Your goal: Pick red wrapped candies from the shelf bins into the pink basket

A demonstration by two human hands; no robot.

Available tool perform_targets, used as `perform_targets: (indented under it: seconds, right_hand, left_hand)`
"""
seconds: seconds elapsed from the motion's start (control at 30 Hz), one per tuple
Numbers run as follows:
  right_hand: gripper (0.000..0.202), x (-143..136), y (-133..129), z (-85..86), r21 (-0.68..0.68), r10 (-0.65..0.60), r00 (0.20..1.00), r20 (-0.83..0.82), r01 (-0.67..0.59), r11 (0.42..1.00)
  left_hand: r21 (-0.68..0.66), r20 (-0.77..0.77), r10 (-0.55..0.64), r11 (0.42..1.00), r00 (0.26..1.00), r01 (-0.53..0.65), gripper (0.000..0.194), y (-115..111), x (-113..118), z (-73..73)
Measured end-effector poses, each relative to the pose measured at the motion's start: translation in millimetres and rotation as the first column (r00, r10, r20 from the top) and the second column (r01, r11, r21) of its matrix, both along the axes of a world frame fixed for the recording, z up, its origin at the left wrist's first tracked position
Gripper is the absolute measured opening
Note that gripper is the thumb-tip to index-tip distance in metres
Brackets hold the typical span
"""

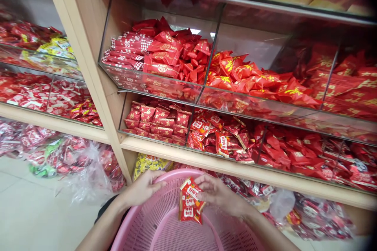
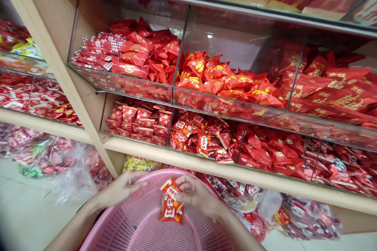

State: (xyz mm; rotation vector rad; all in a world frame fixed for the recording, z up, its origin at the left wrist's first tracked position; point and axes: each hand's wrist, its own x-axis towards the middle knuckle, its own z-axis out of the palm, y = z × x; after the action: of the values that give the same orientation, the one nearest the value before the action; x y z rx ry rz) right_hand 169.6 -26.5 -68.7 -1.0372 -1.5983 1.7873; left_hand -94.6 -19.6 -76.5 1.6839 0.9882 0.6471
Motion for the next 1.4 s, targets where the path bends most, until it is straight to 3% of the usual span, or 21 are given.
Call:
perform_targets:
  seconds: [0.13, 0.23, 0.4, 0.6, 0.77, 1.1, 1.3, 1.4]
  right_hand:
    - [0.033, 3, 0, 7.0, 0.109, -0.009, 0.997, 0.071, 0.001, 0.994]
    - [0.033, 1, -1, 3.0, 0.128, -0.020, 0.996, 0.090, 0.008, 0.992]
    - [0.034, -10, -7, -10.9, 0.020, -0.057, 0.998, 0.038, 0.057, 0.998]
    - [0.026, -13, -31, -23.6, -0.156, 0.032, 0.998, 0.061, -0.023, 0.988]
    - [0.031, -22, -32, -31.9, -0.116, 0.030, 0.996, 0.088, -0.020, 0.993]
    - [0.029, -25, -3, -22.9, 0.047, -0.144, 0.988, 0.053, 0.142, 0.989]
    - [0.030, -18, -7, -47.7, 0.032, -0.259, 0.964, 0.051, 0.258, 0.966]
    - [0.031, -17, -11, -59.3, 0.127, -0.339, 0.924, 0.175, 0.321, 0.939]
  left_hand:
    - [0.005, -0.005, 0.013, 1.000, 1.000, -0.013, 0.034, 0, 0, 0.7]
    - [-0.002, 0.004, -0.001, 1.000, 1.000, 0.001, 0.034, 0, 0, 0.7]
    - [0.005, 0.005, 0.002, 1.000, 1.000, -0.002, 0.035, 0, 1, 1.2]
    - [0.016, -0.047, 0.017, 1.000, 0.999, -0.016, 0.037, -1, 1, 3.6]
    - [0.017, -0.058, 0.029, 0.999, 0.998, -0.028, 0.038, 0, 3, 3.4]
    - [0.020, -0.054, 0.017, 1.000, 0.998, -0.016, 0.033, -1, 1, 5.7]
    - [0.005, -0.080, 0.097, 0.995, 0.992, -0.097, 0.038, -2, 0, 1.1]
    - [-0.011, -0.091, 0.113, 0.993, 0.989, -0.115, 0.041, -1, -1, -2.3]
